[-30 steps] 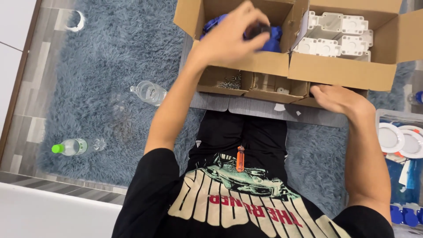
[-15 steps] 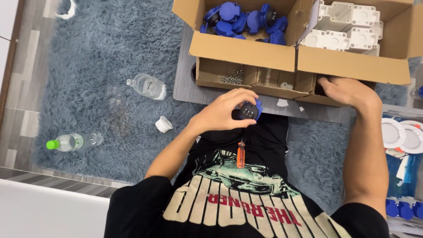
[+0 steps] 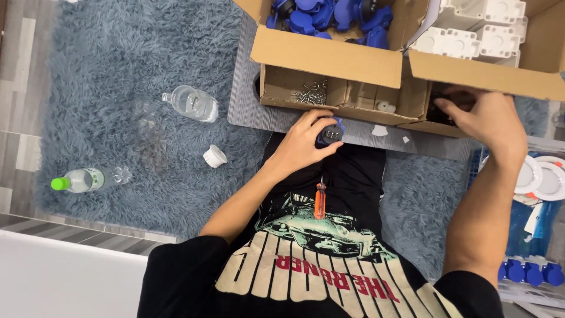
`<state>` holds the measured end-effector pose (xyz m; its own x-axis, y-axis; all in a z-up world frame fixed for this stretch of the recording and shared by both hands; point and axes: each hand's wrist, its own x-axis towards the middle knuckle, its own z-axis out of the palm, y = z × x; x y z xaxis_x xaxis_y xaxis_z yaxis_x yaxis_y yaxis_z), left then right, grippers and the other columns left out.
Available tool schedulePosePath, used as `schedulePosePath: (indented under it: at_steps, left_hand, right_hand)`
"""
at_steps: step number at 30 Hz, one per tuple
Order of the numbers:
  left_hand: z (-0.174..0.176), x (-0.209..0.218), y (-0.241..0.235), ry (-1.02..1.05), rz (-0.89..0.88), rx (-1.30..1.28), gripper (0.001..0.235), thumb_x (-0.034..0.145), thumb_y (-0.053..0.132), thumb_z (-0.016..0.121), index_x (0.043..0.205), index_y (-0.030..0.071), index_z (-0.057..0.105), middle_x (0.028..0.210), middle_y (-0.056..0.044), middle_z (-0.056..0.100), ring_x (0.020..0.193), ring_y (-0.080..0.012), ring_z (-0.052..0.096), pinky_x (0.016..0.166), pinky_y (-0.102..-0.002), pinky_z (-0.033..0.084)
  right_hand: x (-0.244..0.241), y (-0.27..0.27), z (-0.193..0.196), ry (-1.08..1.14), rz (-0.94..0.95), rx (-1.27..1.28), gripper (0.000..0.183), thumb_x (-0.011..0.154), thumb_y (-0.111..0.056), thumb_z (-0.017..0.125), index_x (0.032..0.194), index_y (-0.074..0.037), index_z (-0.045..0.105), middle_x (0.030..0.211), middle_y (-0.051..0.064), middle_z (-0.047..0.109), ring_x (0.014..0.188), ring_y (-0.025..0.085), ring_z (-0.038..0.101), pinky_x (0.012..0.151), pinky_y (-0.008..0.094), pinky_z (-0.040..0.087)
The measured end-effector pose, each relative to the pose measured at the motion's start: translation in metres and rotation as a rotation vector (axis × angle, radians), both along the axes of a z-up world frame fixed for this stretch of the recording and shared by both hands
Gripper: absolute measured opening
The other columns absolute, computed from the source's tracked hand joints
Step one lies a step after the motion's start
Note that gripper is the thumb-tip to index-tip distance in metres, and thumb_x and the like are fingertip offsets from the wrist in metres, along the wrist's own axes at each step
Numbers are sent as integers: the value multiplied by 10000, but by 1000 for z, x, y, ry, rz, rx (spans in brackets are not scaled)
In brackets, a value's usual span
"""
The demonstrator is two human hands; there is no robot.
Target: Assembling an electrical socket by fitting a blue component into a white housing and using a screwdriver to secure it.
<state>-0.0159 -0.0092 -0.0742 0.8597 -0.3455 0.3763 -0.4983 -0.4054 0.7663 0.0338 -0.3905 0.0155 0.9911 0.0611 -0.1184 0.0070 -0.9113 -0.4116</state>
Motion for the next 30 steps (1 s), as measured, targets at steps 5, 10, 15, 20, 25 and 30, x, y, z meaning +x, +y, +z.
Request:
schedulePosePath:
  at_steps: [5, 10, 15, 20, 25, 30]
  left_hand:
    - [-8, 0, -4, -39, 40, -1, 466, 882, 240, 900, 1242, 23, 699, 1322, -126, 649, 1169, -318, 705, 1025, -417, 595]
    - [-11, -2, -6, -48, 66, 4, 465, 910, 244, 876, 1259, -5, 696, 1339, -162, 652, 1168, -340, 716, 1030, -433, 604]
    - [-13, -3, -6, -28, 81, 2, 474, 924, 276, 870, 1251, -25, 708, 1324, -164, 650, 1148, -339, 721, 1001, -428, 611]
    - [-18, -2, -9, -30, 105, -8, 487, 916, 290, 882, 1247, -28, 721, 1306, -161, 651, 1118, -333, 730, 977, -420, 623]
    - [-19, -2, -10, -15, 104, -37, 497, 907, 299, 893, 1245, -21, 720, 1316, -154, 648, 1130, -325, 734, 980, -416, 625]
    - [-24, -3, -12, -26, 107, -60, 493, 908, 290, 896, 1244, -22, 715, 1314, -157, 645, 1138, -318, 727, 981, -404, 622]
  right_hand:
    - [23, -2, -9, 219, 122, -191, 373, 1101, -295, 682, 1380, -74, 795, 1245, 129, 827, 931, 371, 778, 818, 455, 602]
    - [40, 12, -9, 405, 59, -357, 438, 1086, -353, 639, 1386, -67, 780, 1398, 102, 781, 1077, 427, 780, 922, 511, 612]
    - [45, -20, -54, 303, 108, -415, 383, 1035, -305, 729, 1291, -34, 817, 1228, 147, 838, 933, 389, 798, 830, 471, 628]
    - [43, -39, -69, 261, 74, -515, 287, 878, -93, 727, 1098, 76, 798, 955, 260, 822, 689, 413, 743, 640, 475, 611]
    - [18, -25, -24, 157, 69, -52, 209, 911, -25, 865, 1102, 45, 816, 936, 145, 790, 768, 261, 720, 690, 398, 573]
    - [-9, -4, 4, -83, 98, -37, 389, 881, 61, 812, 1265, 117, 793, 958, 153, 770, 712, 236, 654, 635, 368, 522]
